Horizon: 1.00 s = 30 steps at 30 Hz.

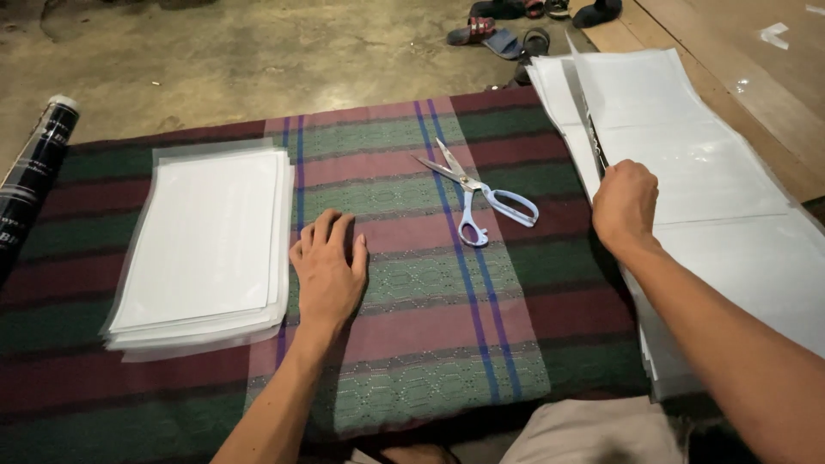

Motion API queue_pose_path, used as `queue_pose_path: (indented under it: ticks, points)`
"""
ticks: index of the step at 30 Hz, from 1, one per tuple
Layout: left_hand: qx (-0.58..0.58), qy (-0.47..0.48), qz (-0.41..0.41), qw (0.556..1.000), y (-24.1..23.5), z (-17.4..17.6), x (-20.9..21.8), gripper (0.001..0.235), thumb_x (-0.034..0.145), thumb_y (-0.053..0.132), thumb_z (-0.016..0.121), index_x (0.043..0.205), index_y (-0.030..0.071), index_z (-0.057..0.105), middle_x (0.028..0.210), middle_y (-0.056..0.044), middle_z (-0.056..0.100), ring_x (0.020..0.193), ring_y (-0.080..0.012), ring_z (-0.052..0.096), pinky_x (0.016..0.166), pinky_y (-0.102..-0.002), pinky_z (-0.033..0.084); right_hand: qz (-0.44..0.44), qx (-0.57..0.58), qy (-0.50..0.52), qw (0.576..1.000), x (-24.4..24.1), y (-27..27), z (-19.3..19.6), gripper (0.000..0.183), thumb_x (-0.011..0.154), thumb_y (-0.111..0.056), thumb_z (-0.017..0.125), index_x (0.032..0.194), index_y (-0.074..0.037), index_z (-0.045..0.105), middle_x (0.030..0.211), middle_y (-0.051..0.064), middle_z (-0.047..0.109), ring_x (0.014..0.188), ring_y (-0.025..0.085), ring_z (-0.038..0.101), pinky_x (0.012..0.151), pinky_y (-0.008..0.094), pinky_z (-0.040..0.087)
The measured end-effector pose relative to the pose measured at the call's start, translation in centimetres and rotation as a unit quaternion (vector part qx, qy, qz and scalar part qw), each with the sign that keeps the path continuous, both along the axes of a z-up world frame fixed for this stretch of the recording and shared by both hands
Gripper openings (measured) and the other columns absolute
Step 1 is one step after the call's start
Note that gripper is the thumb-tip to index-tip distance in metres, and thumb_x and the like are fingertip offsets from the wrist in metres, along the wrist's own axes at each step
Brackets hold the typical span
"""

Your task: The person uses scissors to cut a stack of white plastic sheets into smaller pieces. They repeatedly pick up sheets, cut them in half, and stack the cut pieces on the left side of the mat.

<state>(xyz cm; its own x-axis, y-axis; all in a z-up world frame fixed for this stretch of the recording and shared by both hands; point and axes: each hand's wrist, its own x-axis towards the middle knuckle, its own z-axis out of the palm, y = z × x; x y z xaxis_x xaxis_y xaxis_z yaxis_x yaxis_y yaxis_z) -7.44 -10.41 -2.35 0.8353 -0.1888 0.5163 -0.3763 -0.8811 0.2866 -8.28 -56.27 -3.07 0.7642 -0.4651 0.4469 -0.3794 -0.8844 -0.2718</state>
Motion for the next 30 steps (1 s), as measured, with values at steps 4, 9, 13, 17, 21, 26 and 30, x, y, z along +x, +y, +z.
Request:
queue_pose_path:
  ticks: [4, 9, 13, 17, 21, 26, 30]
  points:
    - [0.009, 0.004, 0.01, 1.0, -0.1, -0.2, 0.0, 0.03, 0.103, 0.033, 0.058, 0.128, 0.018, 0.065, 0.133, -0.003, 0.055, 0.118, -0.0216, 0.053, 0.096, -0.043, 0.04, 0.011, -0.007, 0.004, 1.0, -0.5, 1.1, 0.8, 0.023, 0.107, -0.002, 0.059, 0.093, 0.015, 0.067, 0.079, 0.025, 0.062, 0.077, 0.049, 0.072, 0.059, 0.051, 0.061]
    - [0.002, 0.01, 0.008, 1.0, -0.2, 0.1, -0.1, 0.029, 0.103, 0.031, 0.059, 0.128, 0.017, 0.066, 0.133, -0.003, 0.056, 0.118, -0.022, 0.054, 0.097, -0.044, 0.042, 0.062, 0.045, 0.004, 0.997, -2.3, 3.7, 3.6, 0.019, 0.082, 0.006, 0.074, 0.095, 0.011, 0.061, 0.102, 0.03, 0.058, 0.089, 0.056, 0.068, 0.07, 0.06, 0.059]
    - [-0.002, 0.013, 0.004, 1.0, -0.1, 0.1, -0.1, 0.029, 0.103, 0.03, 0.059, 0.127, 0.017, 0.066, 0.133, -0.004, 0.056, 0.119, -0.0221, 0.054, 0.097, -0.044, 0.042, 0.055, 0.07, 0.009, 0.996, -2.1, 3.5, 3.6, 0.028, 0.077, 0.015, 0.071, 0.101, 0.008, 0.058, 0.11, 0.028, 0.054, 0.098, 0.055, 0.067, 0.078, 0.056, 0.059]
    - [-0.003, 0.01, 0.006, 1.0, -0.2, 0.2, 0.0, 0.029, 0.103, 0.031, 0.058, 0.127, 0.017, 0.065, 0.132, -0.003, 0.056, 0.118, -0.0222, 0.054, 0.097, -0.046, 0.043, -0.031, 0.073, 0.123, 0.989, 0.0, 3.0, 3.2, 0.024, 0.097, -0.008, 0.058, 0.12, -0.007, 0.063, 0.109, 0.028, 0.067, 0.109, 0.054, 0.067, 0.096, 0.065, 0.044]
    - [-0.056, 0.036, -0.021, 0.998, -0.1, 0.9, -0.3, 0.035, 0.099, 0.028, 0.057, 0.128, 0.012, 0.065, 0.135, -0.006, 0.059, 0.119, -0.0283, 0.053, 0.099, -0.048, 0.037, -0.11, -0.013, 0.217, 0.97, 0.8, 5.0, 7.3, 0.03, 0.089, -0.001, 0.047, 0.098, -0.023, 0.066, 0.09, 0.014, 0.074, 0.093, 0.041, 0.067, 0.1, 0.054, 0.027]
    - [-0.06, 0.023, -0.025, 0.998, -0.1, 0.9, 0.0, 0.034, 0.098, 0.028, 0.058, 0.128, 0.012, 0.066, 0.135, -0.006, 0.059, 0.119, -0.0282, 0.053, 0.098, -0.048, 0.037, -0.146, -0.055, 0.231, 0.96, 1.4, 5.5, 8.6, 0.03, 0.085, -0.005, 0.063, 0.08, -0.029, 0.081, 0.092, 0.01, 0.078, 0.094, 0.038, 0.072, 0.097, 0.05, 0.033]
    - [-0.055, 0.015, -0.022, 0.998, -0.1, 0.6, -0.1, 0.033, 0.098, 0.028, 0.059, 0.127, 0.013, 0.066, 0.134, -0.005, 0.059, 0.118, -0.0277, 0.054, 0.097, -0.048, 0.038, -0.13, -0.012, 0.203, 0.971, 0.7, 5.8, 7.3, 0.032, 0.091, -0.001, 0.059, 0.094, -0.028, 0.074, 0.096, 0.01, 0.077, 0.098, 0.038, 0.068, 0.094, 0.048, 0.034]
